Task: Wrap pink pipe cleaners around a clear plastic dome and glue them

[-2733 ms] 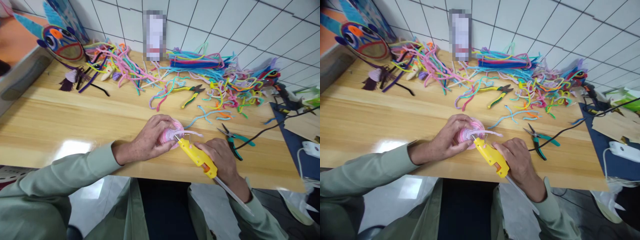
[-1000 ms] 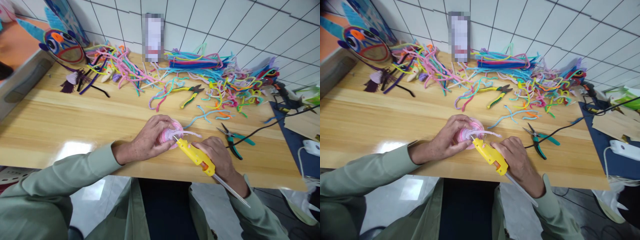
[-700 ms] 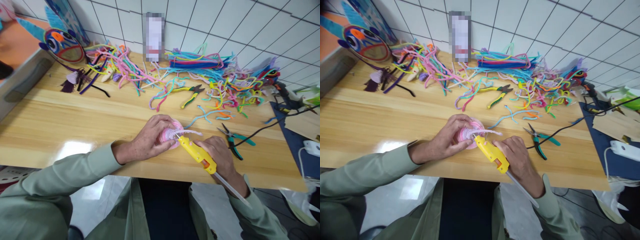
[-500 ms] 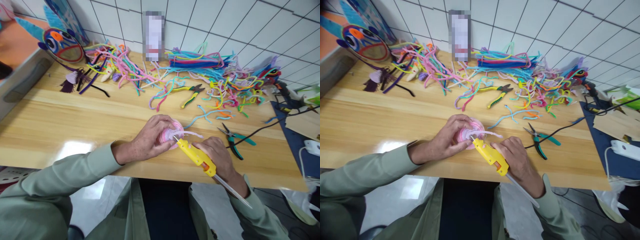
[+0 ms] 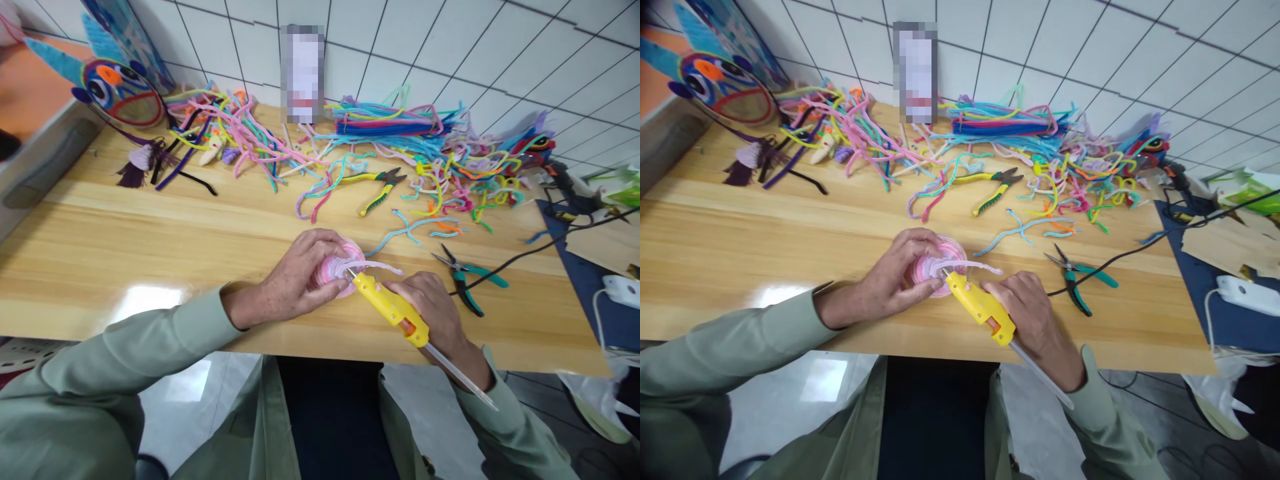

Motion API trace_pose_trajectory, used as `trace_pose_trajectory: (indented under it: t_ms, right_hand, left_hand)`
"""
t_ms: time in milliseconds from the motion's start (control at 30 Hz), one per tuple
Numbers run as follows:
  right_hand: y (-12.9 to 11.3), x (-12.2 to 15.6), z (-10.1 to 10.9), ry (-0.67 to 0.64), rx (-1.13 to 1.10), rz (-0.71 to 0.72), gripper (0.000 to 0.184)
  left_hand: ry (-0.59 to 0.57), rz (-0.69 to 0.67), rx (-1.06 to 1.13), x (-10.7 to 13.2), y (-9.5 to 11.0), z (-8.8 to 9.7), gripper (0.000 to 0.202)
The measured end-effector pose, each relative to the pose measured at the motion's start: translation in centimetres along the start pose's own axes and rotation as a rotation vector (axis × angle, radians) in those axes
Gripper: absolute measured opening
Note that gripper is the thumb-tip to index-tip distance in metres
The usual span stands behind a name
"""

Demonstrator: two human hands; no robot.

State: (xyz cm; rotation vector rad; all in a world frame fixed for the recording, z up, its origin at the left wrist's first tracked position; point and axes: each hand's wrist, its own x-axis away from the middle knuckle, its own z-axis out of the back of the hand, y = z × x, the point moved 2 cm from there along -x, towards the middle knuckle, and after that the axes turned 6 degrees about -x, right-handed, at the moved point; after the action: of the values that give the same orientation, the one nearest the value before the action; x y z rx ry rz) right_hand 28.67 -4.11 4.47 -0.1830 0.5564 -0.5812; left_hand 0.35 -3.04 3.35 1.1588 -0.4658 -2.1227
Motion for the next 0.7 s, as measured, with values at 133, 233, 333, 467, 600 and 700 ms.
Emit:
trace_pose_trajectory:
  t_ms: [133,233,333,467,600,700]
  right_hand:
    - [-0.1,0.0,0.1,-0.033,-0.016,-0.017,0.033]
    - [-0.2,0.2,0.0,-0.058,-0.020,-0.060,0.032]
    - [-0.4,0.4,-0.1,-0.068,-0.009,-0.058,0.031]
    - [-0.4,0.3,0.1,-0.041,-0.019,-0.040,0.030]
    - [0.0,0.5,-0.1,-0.045,-0.031,-0.053,0.032]
    - [-0.1,1.0,-0.1,-0.031,-0.046,-0.088,0.033]
  left_hand:
    - [0.002,-0.007,0.007,0.0,0.0,0.0,0.041]
    - [0.000,-0.008,0.008,-0.1,0.1,0.1,0.040]
    - [0.003,-0.011,0.007,-0.2,0.2,0.1,0.040]
    - [0.000,-0.002,0.002,0.0,0.1,0.0,0.041]
    - [-0.007,0.006,-0.008,0.0,0.0,-0.1,0.042]
    - [-0.007,-0.004,-0.010,0.0,0.1,0.2,0.041]
